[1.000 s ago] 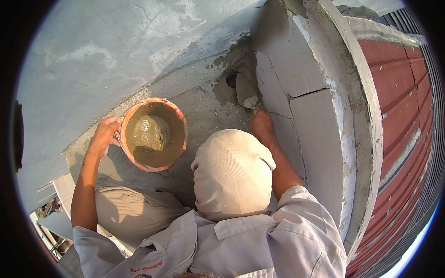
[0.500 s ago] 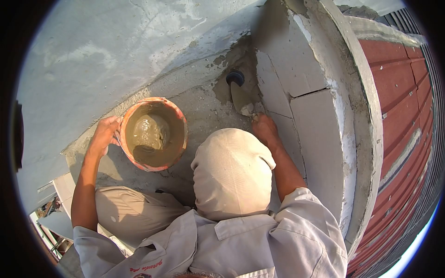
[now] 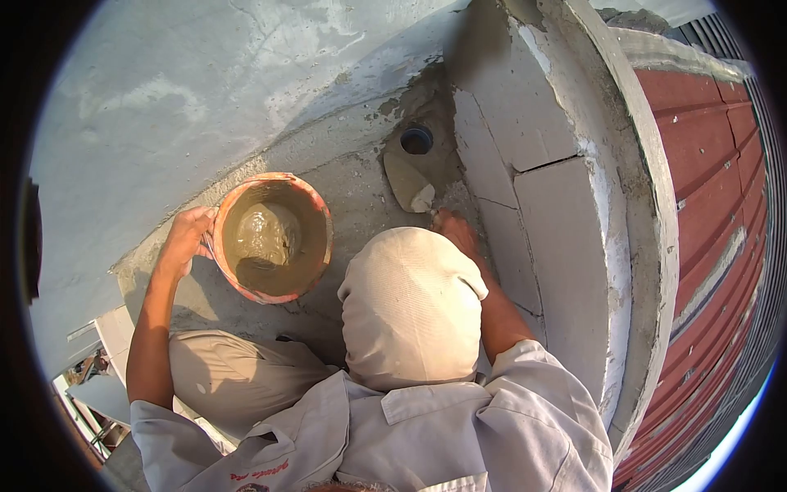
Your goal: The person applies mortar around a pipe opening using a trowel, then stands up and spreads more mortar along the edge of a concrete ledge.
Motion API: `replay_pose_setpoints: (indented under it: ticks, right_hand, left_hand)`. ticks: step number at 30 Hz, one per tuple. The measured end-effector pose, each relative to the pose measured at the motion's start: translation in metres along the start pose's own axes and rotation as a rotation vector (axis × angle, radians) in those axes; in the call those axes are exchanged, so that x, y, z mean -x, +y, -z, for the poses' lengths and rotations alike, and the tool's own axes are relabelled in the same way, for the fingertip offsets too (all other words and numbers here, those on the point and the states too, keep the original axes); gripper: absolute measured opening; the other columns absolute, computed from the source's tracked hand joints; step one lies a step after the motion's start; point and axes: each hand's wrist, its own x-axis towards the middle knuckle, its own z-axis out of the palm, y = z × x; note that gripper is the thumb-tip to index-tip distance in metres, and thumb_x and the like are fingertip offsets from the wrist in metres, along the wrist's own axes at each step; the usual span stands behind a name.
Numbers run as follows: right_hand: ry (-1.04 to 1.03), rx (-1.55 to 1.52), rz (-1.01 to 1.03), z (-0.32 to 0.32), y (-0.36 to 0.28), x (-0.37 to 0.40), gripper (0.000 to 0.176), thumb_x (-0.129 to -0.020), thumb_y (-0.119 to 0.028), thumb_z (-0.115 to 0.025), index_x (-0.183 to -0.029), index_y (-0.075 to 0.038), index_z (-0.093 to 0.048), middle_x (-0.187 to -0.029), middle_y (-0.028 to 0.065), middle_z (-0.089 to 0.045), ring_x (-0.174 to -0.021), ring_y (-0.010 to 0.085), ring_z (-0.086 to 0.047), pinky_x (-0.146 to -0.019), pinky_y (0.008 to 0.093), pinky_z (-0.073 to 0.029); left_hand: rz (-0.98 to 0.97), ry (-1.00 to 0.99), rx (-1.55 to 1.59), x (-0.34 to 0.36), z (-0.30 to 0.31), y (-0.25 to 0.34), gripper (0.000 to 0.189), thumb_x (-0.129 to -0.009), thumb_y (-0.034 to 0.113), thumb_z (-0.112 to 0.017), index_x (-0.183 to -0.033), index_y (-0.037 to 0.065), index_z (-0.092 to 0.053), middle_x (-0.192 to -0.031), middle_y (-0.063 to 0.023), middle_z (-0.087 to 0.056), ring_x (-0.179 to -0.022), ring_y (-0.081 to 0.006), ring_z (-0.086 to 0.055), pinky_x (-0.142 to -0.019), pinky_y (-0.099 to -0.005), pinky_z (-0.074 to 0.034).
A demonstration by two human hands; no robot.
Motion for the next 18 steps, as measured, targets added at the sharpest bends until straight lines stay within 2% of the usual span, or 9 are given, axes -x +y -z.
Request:
replay_pose_setpoints:
  ticks: [3,6,9,11,12,13,14,15,18]
  right_hand:
    - [0.016,0.122,-0.05,-0.009,0.016,-0.001,0.033,-0.093,-0.022,-0.07,-0.116,0.0,-0.062,-0.1,0.0291,-0.072,-0.092,0.04,-0.072,-0.08,0.0489,-0.057]
    - [0.015,-0.035,0.018,0.019,0.012,0.021,0.032,-0.093,-0.021,-0.07,-0.116,0.0,-0.062,-0.099,0.027,-0.072,-0.094,0.0382,-0.073,-0.08,0.0478,-0.057]
    - [-0.098,-0.207,0.16,0.057,-0.029,0.048,0.031,-0.093,-0.019,-0.07,-0.116,-0.001,-0.061,-0.097,0.025,-0.073,-0.095,0.0365,-0.074,-0.081,0.0467,-0.057]
    - [-0.212,-0.327,0.177,0.085,-0.07,0.049,0.022,-0.093,-0.012,-0.069,-0.111,-0.001,-0.062,-0.088,0.0157,-0.071,-0.088,0.0233,-0.072,-0.076,0.0394,-0.055]
    - [-0.275,-0.493,0.137,0.078,-0.062,0.03,0.021,-0.091,-0.008,-0.071,-0.109,-0.001,-0.063,-0.085,0.0102,-0.068,-0.079,0.0144,-0.063,-0.071,0.0331,-0.05]
    - [-0.333,-0.591,0.233,0.099,-0.094,0.034,0.021,-0.088,-0.006,-0.074,-0.106,0.0,-0.065,-0.083,0.0052,-0.065,-0.075,0.0094,-0.053,-0.068,0.0293,-0.045]
    - [-0.363,-0.396,0.284,0.111,-0.111,0.024,0.021,-0.087,-0.007,-0.075,-0.106,0.0,-0.068,-0.085,0.0077,-0.067,-0.076,0.0129,-0.06,-0.071,0.0317,-0.049]
    - [-0.292,-0.307,0.547,0.114,-0.124,0.01,0.022,-0.086,-0.009,-0.076,-0.107,-0.002,-0.072,-0.09,0.0124,-0.071,-0.079,0.0218,-0.07,-0.074,0.0374,-0.054]
    - [-0.184,0.114,0.861,0.112,-0.166,-0.017,0.022,-0.087,-0.018,-0.077,-0.104,-0.004,-0.074,-0.098,0.0165,-0.074,-0.087,0.0318,-0.074,-0.078,0.0439,-0.058]
  left_hand:
    - [0.001,0.005,0.007,0.002,-0.002,0.005,0.031,-0.108,0.027,-0.052,-0.099,0.003,-0.069,-0.08,-0.0033,-0.064,-0.063,-0.0122,-0.06,-0.051,-0.0286,-0.052]
    - [0.0,-0.008,0.001,-0.001,-0.002,0.002,0.031,-0.108,0.028,-0.053,-0.1,0.003,-0.069,-0.082,-0.0037,-0.064,-0.064,-0.0125,-0.06,-0.051,-0.0287,-0.052]
    - [-0.018,-0.016,-0.021,-0.003,0.002,-0.001,0.031,-0.108,0.029,-0.054,-0.099,0.003,-0.069,-0.082,-0.0033,-0.063,-0.067,-0.0123,-0.059,-0.052,-0.0293,-0.051]
    - [-0.013,-0.015,-0.035,0.0,-0.001,0.002,0.031,-0.107,0.03,-0.056,-0.098,0.003,-0.069,-0.083,-0.0025,-0.062,-0.068,-0.0122,-0.059,-0.052,-0.0298,-0.051]
    - [-0.021,-0.006,-0.059,-0.001,-0.002,0.007,0.031,-0.107,0.03,-0.057,-0.098,0.003,-0.07,-0.084,-0.0026,-0.062,-0.068,-0.0121,-0.058,-0.052,-0.0297,-0.051]
    - [-0.011,-0.024,-0.042,0.0,-0.003,0.008,0.031,-0.106,0.03,-0.057,-0.098,0.003,-0.07,-0.085,-0.0032,-0.062,-0.069,-0.012,-0.058,-0.053,-0.0298,-0.052]
    - [-0.008,-0.05,-0.026,0.0,-0.004,0.009,0.031,-0.106,0.03,-0.058,-0.098,0.003,-0.07,-0.087,-0.0038,-0.063,-0.07,-0.0118,-0.058,-0.053,-0.03,-0.052]
    - [-0.015,-0.048,-0.027,0.001,-0.006,0.011,0.031,-0.106,0.03,-0.058,-0.099,0.003,-0.07,-0.088,-0.0041,-0.063,-0.071,-0.0118,-0.058,-0.053,-0.0301,-0.052]
    - [-0.032,-0.051,-0.025,0.007,-0.015,0.016,0.03,-0.105,0.03,-0.058,-0.102,0.002,-0.07,-0.09,-0.005,-0.064,-0.072,-0.0119,-0.059,-0.054,-0.0306,-0.053]
